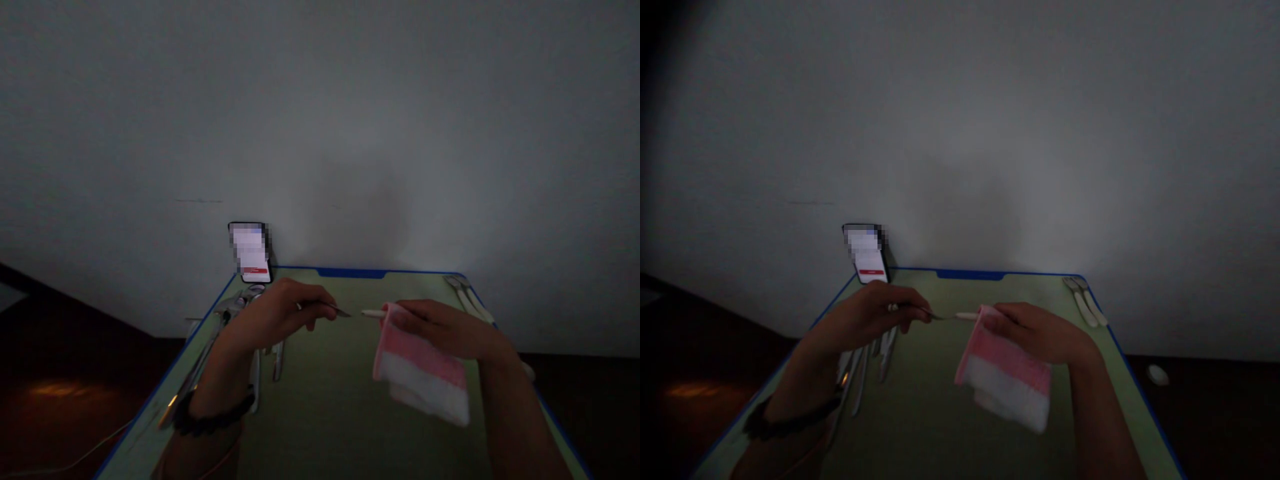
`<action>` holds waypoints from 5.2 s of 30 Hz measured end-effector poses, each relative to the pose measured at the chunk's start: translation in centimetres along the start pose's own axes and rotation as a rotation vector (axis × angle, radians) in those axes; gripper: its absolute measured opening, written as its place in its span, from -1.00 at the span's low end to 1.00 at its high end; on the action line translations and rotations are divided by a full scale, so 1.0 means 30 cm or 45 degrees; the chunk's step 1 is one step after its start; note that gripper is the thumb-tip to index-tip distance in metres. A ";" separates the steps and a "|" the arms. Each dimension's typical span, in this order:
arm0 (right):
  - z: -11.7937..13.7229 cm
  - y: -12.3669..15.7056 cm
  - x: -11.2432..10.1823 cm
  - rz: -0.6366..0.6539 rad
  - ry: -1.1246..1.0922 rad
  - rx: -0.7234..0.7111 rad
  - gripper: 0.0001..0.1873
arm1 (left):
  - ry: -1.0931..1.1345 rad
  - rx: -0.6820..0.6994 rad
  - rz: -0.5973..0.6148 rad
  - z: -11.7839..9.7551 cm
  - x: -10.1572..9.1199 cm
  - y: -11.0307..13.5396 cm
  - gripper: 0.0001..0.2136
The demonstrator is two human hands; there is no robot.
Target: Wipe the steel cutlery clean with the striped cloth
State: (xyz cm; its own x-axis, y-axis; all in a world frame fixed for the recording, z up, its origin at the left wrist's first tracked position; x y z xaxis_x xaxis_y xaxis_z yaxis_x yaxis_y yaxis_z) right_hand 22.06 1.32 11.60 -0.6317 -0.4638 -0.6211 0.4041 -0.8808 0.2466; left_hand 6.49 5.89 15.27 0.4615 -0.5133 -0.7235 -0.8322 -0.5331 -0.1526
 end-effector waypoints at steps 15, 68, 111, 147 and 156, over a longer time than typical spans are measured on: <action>-0.169 -0.092 -0.068 -0.613 0.053 0.015 -0.40 | -0.045 -0.127 -0.291 0.106 -0.048 -0.005 -0.73; -0.540 0.288 -0.113 -1.343 1.021 0.811 -0.69 | -0.325 0.120 -0.266 0.109 0.528 -0.283 -0.85; -0.378 0.148 0.068 -1.106 0.806 0.292 -0.48 | -0.216 0.013 -0.069 0.141 0.394 -0.199 -0.80; -0.159 -0.245 0.283 -0.931 0.633 -0.148 -0.59 | -1.005 -0.419 -0.444 0.374 0.192 0.299 -0.53; -0.149 -0.235 0.288 -0.957 0.640 -0.161 -0.60 | -1.161 -0.514 -0.415 0.353 0.172 0.283 -0.65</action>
State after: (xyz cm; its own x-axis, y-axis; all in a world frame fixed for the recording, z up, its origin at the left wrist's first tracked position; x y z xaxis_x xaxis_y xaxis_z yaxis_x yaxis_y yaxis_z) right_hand 16.72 3.96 1.16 -0.4076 0.3500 -0.8434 0.0909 -0.9035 -0.4189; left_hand -1.46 5.84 3.09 0.0987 0.3068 -0.9466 -0.4673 -0.8256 -0.3163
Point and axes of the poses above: each hand's wrist, its own y-axis away from the middle knuckle, its own x-axis out of the palm, z = x × y, the point moved 9 cm from there along -y, towards the middle knuckle, and after that the axes turned 6 degrees about x, right-handed, at the moved point
